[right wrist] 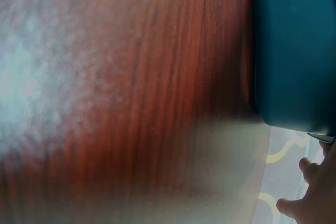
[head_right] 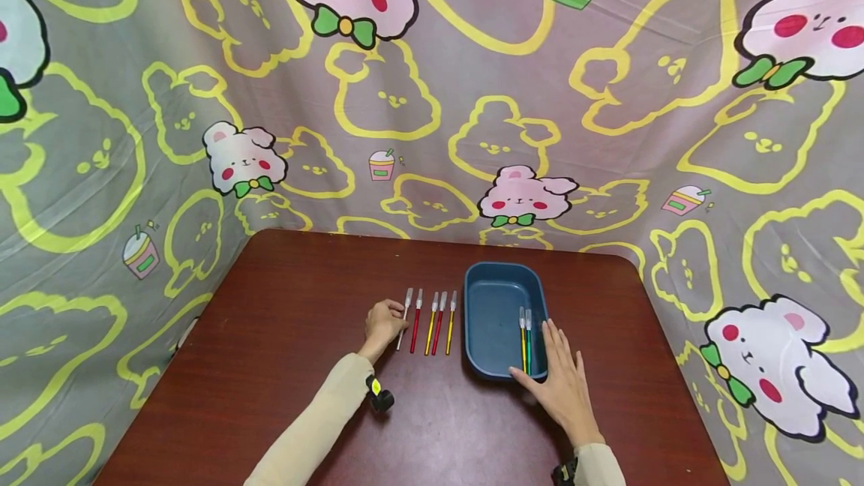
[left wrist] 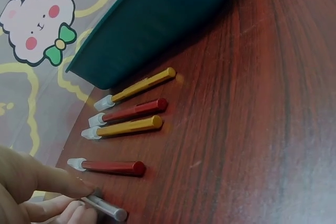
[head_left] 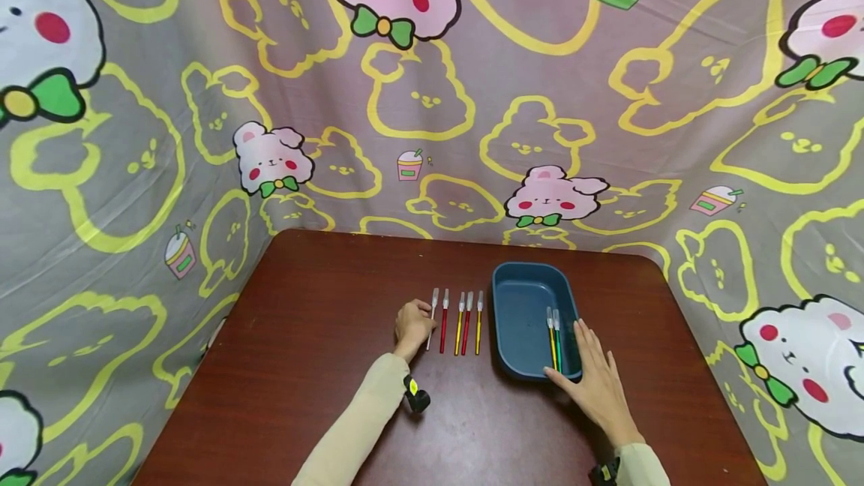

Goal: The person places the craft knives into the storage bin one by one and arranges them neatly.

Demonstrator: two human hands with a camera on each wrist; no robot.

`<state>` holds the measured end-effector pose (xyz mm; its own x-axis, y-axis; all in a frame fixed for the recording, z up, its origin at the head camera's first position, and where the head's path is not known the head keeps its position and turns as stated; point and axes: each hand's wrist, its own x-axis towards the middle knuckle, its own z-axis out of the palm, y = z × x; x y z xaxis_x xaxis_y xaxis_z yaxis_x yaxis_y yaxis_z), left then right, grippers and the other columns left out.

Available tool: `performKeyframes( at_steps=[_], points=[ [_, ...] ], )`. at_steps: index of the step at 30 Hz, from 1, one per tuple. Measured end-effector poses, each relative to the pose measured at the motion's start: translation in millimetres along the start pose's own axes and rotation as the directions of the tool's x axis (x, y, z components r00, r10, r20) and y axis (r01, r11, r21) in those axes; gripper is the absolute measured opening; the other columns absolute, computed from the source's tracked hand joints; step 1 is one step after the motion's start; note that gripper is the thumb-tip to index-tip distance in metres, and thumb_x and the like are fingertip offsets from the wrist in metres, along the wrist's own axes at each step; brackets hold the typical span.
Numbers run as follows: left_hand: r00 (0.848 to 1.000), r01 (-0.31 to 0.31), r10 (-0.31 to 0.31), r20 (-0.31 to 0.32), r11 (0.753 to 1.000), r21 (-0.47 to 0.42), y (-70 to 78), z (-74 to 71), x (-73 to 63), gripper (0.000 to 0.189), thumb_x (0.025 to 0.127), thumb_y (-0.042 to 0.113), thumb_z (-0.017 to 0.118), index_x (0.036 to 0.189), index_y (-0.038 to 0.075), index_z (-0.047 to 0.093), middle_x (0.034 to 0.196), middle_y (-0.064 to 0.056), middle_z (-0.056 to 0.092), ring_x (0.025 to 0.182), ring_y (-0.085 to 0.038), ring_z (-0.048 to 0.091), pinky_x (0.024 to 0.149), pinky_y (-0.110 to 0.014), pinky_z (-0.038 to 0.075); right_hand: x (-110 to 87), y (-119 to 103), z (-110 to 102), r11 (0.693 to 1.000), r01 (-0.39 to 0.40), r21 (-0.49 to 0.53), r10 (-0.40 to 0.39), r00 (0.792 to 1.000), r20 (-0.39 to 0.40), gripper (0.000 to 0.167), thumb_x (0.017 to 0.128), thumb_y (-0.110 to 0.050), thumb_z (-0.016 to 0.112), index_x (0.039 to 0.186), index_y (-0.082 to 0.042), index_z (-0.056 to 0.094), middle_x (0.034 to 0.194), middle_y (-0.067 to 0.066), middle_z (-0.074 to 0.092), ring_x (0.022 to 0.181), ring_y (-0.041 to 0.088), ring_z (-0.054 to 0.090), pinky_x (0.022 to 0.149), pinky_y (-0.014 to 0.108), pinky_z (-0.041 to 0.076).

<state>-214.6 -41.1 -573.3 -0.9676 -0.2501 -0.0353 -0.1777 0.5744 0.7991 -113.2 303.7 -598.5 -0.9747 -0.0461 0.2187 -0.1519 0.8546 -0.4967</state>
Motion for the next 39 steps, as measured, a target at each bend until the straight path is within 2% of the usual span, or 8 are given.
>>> performKeyframes(
  at_steps=[5, 11, 20, 27, 31, 39],
  points=[
    [1.000, 0.008, -0.008, 0.027, 1.000, 0.018, 0.2, 1.1, 1.5, 0.022, 0.075, -0.003, 0.080, 0.096, 0.002, 0.078, 0.079, -0.004, 0.076, 0.085, -0.031, 0.073, 0.076, -0.048, 0.057, -0.1, 0, 0, 1.000, 0.004, -0.002, -0.004, 1.000, -0.006, 0.111, 0.087, -0.054, 0.081, 0.168, -0.006, 0.022, 0.172, 0.020, 0.025, 0.153, 0.050, 0.026, 0.114, 0.079, 0.019],
    [0.999, 0.015, -0.017, 0.027, 0.999, 0.045, 1.0, 2.8, 3.0, 0.021, 0.076, -0.001, 0.083, 0.096, 0.003, 0.079, 0.079, -0.006, 0.076, 0.088, -0.035, 0.074, 0.076, -0.048, 0.057, -0.5, -1, 0, 1.000, 0.007, -0.003, -0.007, 1.000, -0.005, 0.111, 0.087, -0.055, 0.081, 0.168, -0.006, 0.023, 0.171, 0.020, 0.026, 0.153, 0.051, 0.027, 0.113, 0.079, 0.019],
    [0.997, 0.075, -0.077, 0.030, 0.994, 0.074, 3.6, 6.1, 5.5, 0.020, 0.078, 0.006, 0.088, 0.096, 0.005, 0.082, 0.094, -0.012, 0.078, 0.097, -0.039, 0.073, 0.081, -0.050, 0.058, -0.2, 0, 0, 1.000, -0.001, -0.005, 0.001, 1.000, 0.003, 0.111, 0.087, -0.056, 0.080, 0.168, -0.006, 0.022, 0.172, 0.020, 0.025, 0.153, 0.050, 0.025, 0.114, 0.079, 0.019],
    [0.997, 0.050, -0.055, 0.045, 0.994, 0.101, 3.9, 4.9, 7.9, 0.018, 0.075, 0.006, 0.089, 0.090, 0.005, 0.080, 0.087, -0.011, 0.076, 0.090, -0.037, 0.073, 0.076, -0.049, 0.059, 0.0, -1, -1, 1.000, -0.006, 0.003, 0.006, 1.000, 0.010, 0.111, 0.087, -0.055, 0.080, 0.168, -0.007, 0.021, 0.172, 0.020, 0.025, 0.154, 0.050, 0.025, 0.115, 0.078, 0.018],
    [0.996, 0.056, -0.063, 0.059, 0.993, 0.106, 4.9, 3.2, 9.6, 0.016, 0.075, 0.008, 0.089, 0.089, 0.005, 0.081, 0.088, -0.011, 0.077, 0.093, -0.040, 0.074, 0.079, -0.050, 0.060, 0.4, -2, -2, 1.000, -0.006, -0.001, 0.006, 1.000, 0.013, 0.111, 0.087, -0.055, 0.080, 0.169, -0.007, 0.021, 0.172, 0.020, 0.024, 0.154, 0.051, 0.025, 0.115, 0.079, 0.018],
    [0.998, 0.049, -0.051, 0.030, 0.995, 0.085, 10.2, -1.1, 10.2, 0.014, 0.073, 0.008, 0.087, 0.085, 0.005, 0.080, 0.082, -0.009, 0.076, 0.090, -0.039, 0.073, 0.081, -0.050, 0.059, 1.7, -2, -3, 1.000, -0.008, -0.003, 0.008, 1.000, 0.014, 0.112, 0.088, -0.056, 0.080, 0.169, -0.007, 0.020, 0.172, 0.020, 0.025, 0.154, 0.050, 0.024, 0.115, 0.079, 0.018]
  ],
)
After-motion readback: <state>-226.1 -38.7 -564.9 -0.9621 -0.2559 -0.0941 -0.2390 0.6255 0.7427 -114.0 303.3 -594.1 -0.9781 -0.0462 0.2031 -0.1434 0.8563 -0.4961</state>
